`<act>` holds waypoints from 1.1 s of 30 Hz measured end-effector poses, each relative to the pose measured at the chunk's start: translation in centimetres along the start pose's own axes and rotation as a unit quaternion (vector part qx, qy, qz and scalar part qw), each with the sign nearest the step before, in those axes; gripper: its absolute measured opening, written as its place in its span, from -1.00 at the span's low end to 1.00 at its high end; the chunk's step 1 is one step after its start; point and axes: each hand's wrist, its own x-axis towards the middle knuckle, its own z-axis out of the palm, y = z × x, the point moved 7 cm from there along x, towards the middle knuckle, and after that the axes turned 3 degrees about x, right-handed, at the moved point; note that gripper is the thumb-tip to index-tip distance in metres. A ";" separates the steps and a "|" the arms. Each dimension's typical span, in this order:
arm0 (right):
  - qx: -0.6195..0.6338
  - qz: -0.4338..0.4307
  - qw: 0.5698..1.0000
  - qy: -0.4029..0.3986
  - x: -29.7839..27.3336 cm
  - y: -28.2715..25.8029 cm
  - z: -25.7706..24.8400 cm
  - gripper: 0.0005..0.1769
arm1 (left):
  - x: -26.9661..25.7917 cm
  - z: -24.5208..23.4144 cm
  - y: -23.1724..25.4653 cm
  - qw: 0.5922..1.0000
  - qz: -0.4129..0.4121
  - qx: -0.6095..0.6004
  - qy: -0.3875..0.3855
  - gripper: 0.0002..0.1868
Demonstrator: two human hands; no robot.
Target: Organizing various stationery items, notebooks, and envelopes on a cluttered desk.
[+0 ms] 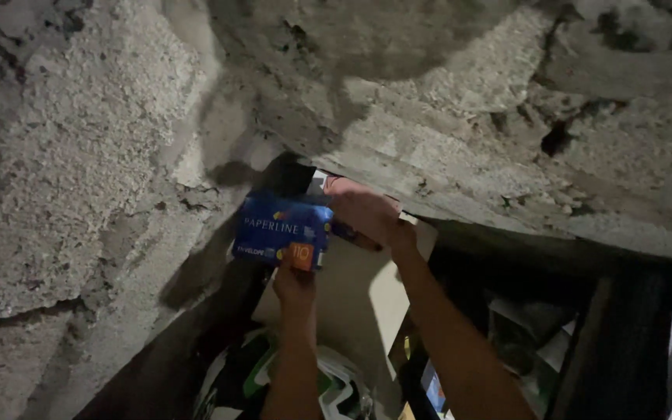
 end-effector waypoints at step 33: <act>-0.152 -0.167 0.956 0.186 -32.8 -34.4 -14.8 -0.87 | 13.4 -1.3 -16.9 0.525 0.228 0.820 0.001 -0.36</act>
